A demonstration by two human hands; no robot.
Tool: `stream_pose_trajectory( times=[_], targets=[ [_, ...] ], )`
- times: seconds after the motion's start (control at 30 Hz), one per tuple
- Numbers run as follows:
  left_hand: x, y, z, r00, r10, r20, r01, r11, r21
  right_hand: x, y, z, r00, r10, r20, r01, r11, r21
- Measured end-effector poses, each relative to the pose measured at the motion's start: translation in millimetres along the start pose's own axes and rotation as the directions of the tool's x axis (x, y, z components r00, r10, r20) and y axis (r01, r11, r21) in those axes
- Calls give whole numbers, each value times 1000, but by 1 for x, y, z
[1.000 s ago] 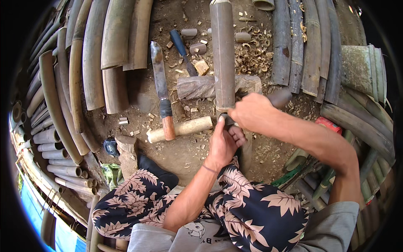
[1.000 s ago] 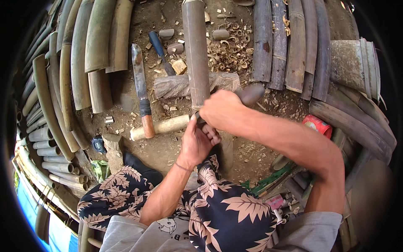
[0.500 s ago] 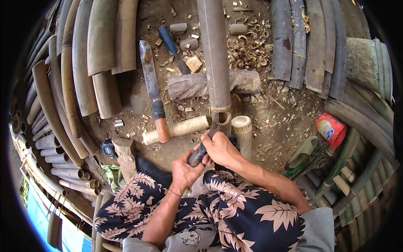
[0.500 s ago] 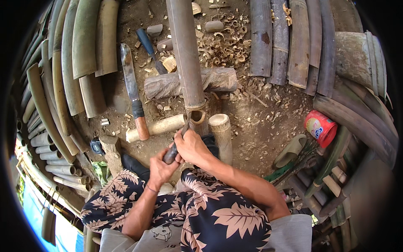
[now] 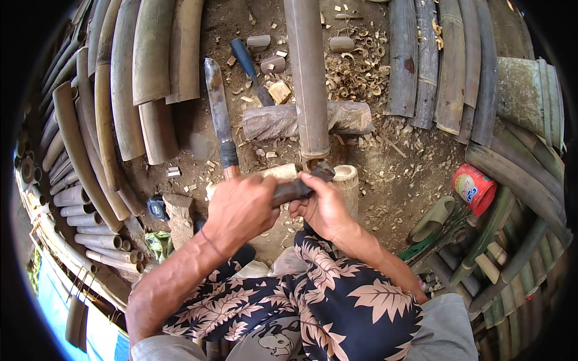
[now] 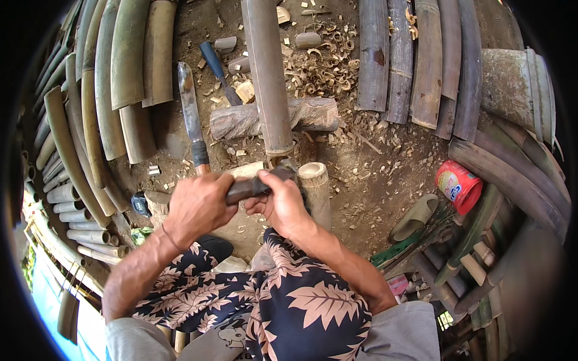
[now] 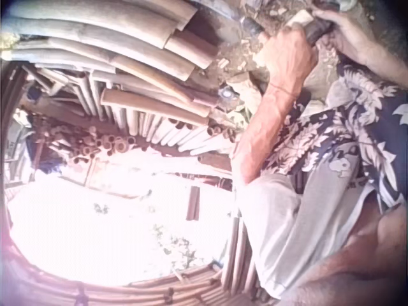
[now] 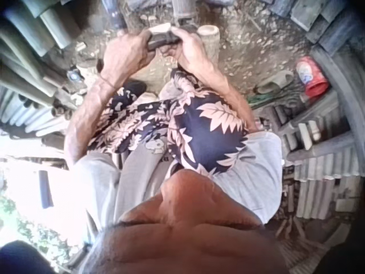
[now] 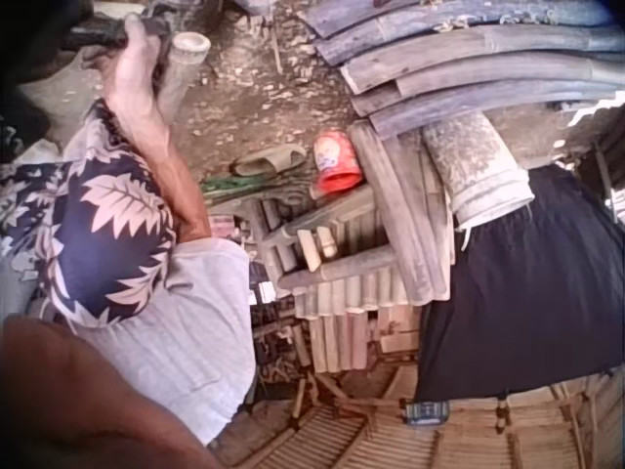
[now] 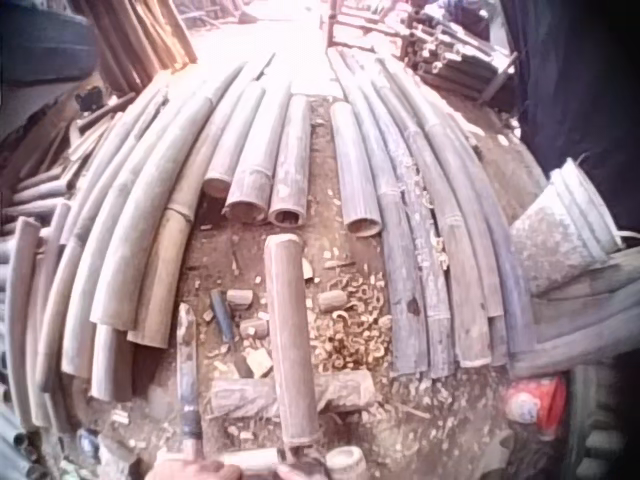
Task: The person uses a machete to cut and shape bamboo poles, uses a small knife to carve out joint holes, and uses a measuring tape to check lengths before fitting the poles together.
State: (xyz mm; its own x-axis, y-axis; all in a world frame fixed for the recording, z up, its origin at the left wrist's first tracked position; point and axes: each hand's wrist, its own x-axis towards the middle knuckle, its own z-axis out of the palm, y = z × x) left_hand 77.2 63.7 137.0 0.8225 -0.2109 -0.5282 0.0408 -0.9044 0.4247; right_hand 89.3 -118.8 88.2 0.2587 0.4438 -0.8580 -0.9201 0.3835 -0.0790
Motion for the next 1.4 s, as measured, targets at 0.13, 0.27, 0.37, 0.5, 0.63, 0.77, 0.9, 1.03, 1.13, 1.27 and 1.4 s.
stream_pose_trajectory(
  times=[0.13,0.27,0.37,0.5,0.63,0.77,0.9,1.03,1.13,1.27,1.4],
  targets=[
    [-50,7,55,893,-425,150,446,786,-429,7,15,6,995,86,52,-42,828,-559],
    [-22,4,9,959,-267,92,281,940,-196,9,3,-2,986,58,156,-31,984,-174],
    [17,22,-37,972,-93,214,76,993,89,7,-5,-11,984,-8,181,-10,995,97],
    [65,68,-66,935,131,329,-244,912,330,5,-12,-19,993,115,-19,-95,889,447],
    [64,73,-73,884,167,437,-374,812,447,3,0,-25,990,96,100,-129,910,395],
    [19,10,-46,911,187,368,-301,910,285,-2,30,-38,920,196,339,-295,916,271],
    [-18,-9,5,960,108,258,-126,990,57,-2,28,-54,957,249,147,-262,963,71],
    [-50,27,70,981,-135,138,159,970,-185,-12,22,-60,997,14,-77,-40,933,-357],
    [-48,76,116,932,-310,187,358,865,-351,-18,17,-57,953,-200,-228,38,825,-564],
    [-28,124,155,902,-420,102,402,728,-555,-10,13,-74,895,-422,-147,172,628,-759],
    [-40,33,94,996,-87,0,87,995,39,0,35,-67,998,-61,8,61,976,-208]
  ],
)
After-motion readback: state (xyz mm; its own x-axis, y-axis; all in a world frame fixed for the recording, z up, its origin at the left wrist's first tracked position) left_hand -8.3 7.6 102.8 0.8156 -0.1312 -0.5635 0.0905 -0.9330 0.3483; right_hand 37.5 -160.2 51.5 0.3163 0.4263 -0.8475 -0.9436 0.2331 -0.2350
